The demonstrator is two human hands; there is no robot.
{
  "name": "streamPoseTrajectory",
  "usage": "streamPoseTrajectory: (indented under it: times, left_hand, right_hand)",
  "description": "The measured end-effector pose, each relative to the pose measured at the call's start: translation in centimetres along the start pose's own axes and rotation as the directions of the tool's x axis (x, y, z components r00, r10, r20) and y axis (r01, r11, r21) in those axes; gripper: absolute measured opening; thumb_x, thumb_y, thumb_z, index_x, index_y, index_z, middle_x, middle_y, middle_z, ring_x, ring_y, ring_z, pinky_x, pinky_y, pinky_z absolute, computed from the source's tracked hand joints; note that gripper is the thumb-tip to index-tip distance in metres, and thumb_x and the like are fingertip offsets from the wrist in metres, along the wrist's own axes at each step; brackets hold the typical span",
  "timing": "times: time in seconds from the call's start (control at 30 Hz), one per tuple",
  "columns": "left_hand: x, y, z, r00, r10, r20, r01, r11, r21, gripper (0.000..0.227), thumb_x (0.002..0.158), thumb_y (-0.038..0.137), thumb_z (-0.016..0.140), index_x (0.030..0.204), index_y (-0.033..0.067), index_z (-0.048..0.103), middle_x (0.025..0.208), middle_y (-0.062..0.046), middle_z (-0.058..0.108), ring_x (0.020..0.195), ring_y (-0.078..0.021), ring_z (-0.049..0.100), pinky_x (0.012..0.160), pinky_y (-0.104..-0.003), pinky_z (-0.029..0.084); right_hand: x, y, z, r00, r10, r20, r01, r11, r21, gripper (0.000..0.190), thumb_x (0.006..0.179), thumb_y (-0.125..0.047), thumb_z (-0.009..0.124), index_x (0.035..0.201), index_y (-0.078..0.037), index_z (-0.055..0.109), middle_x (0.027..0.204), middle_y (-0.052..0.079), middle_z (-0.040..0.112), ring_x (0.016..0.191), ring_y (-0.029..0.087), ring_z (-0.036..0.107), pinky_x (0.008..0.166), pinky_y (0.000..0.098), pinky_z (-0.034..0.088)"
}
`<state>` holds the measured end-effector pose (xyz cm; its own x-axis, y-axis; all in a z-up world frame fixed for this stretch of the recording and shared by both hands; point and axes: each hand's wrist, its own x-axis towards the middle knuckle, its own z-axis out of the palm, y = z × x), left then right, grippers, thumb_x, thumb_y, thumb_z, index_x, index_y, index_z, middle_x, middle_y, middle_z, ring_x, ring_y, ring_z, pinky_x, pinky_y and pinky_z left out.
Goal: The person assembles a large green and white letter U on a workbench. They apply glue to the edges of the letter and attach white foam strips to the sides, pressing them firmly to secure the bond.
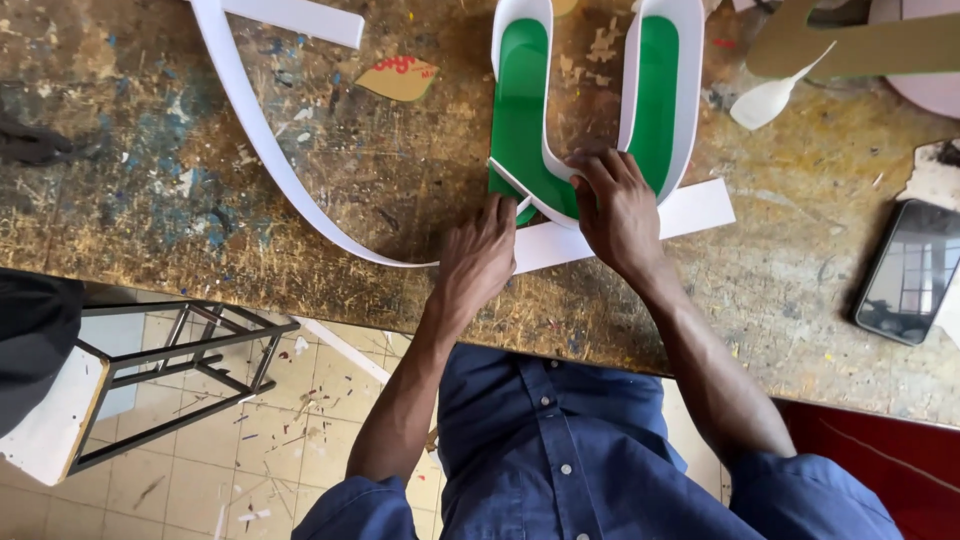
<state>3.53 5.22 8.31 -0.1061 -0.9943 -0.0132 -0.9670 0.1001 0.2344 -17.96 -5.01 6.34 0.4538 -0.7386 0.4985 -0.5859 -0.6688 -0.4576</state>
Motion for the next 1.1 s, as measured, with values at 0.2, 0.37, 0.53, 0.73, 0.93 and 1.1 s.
streamPoseTrajectory:
  times: [0.2,0.37,0.53,0.73,0.93,1.1]
  left_hand:
    - [-0.2,1.6,0.8,1.000,-0.027,0.013,0.027,1.000,0.013,0.039,0.088,0.001,0.077,0.125,-0.0006,0.066,0.125,-0.021,0.070,0.098,-0.0367,0.079,0.070,-0.049,0.069]
    - [-0.2,1.4,0.9,0.997,0.009,-0.073,-0.006,0.999,0.037,0.036,0.088,0.000,0.079,0.120,0.0043,0.063,0.118,-0.016,0.070,0.093,-0.0311,0.076,0.067,-0.043,0.065]
    - [-0.1,0.9,1.2,0.989,0.086,-0.119,-0.082,0.996,0.042,0.039,0.088,-0.001,0.081,0.120,0.0056,0.059,0.115,-0.014,0.068,0.094,-0.0305,0.073,0.072,-0.041,0.064]
    - [0.1,0.6,1.2,0.995,0.090,-0.039,-0.090,0.996,0.002,0.034,0.095,-0.001,0.079,0.124,0.0022,0.061,0.119,-0.015,0.067,0.091,-0.0291,0.072,0.068,-0.041,0.065]
    - [-1.1,2.8,-0.8,0.992,0.117,-0.043,-0.116,0.993,0.025,0.046,0.085,0.005,0.092,0.118,0.0073,0.059,0.115,-0.011,0.067,0.087,-0.0266,0.074,0.064,-0.043,0.061]
    - [-2.0,3.8,0.1,0.982,0.183,-0.055,-0.178,0.981,0.080,0.035,0.090,0.004,0.083,0.114,0.0096,0.059,0.104,-0.009,0.065,0.079,-0.0247,0.071,0.065,-0.040,0.057]
  right_hand:
    - [-0.4,0.5,0.7,0.994,0.013,0.108,0.016,0.965,-0.262,0.022,0.118,-0.020,0.068,0.135,-0.015,0.081,0.112,0.006,0.075,0.118,0.033,0.071,0.087,0.0462,0.056]
    - [0.1,0.1,0.1,0.986,0.001,0.165,0.043,0.964,-0.262,0.028,0.114,-0.009,0.066,0.139,-0.012,0.078,0.118,0.010,0.080,0.127,0.034,0.071,0.099,0.0555,0.054]
    - [0.9,-0.1,-0.9,0.976,-0.040,0.213,0.077,0.983,-0.168,0.033,0.112,-0.002,0.061,0.142,-0.006,0.074,0.127,0.018,0.086,0.133,0.038,0.074,0.103,0.0632,0.046]
    - [2.3,0.7,-1.8,0.952,-0.064,0.298,0.139,0.961,-0.239,0.021,0.125,-0.014,0.059,0.138,-0.013,0.076,0.119,0.011,0.090,0.106,0.030,0.085,0.092,0.0450,0.047]
    - [1.4,0.2,-4.7,0.966,-0.086,0.245,0.133,0.974,-0.183,0.038,0.109,-0.005,0.068,0.140,-0.021,0.083,0.137,0.015,0.087,0.112,0.036,0.085,0.088,0.0523,0.051]
    - [-1.5,-0.7,-5.5,0.977,0.025,0.213,0.019,0.980,-0.199,0.030,0.108,-0.003,0.072,0.132,-0.017,0.083,0.109,0.008,0.090,0.099,0.032,0.082,0.088,0.0496,0.040]
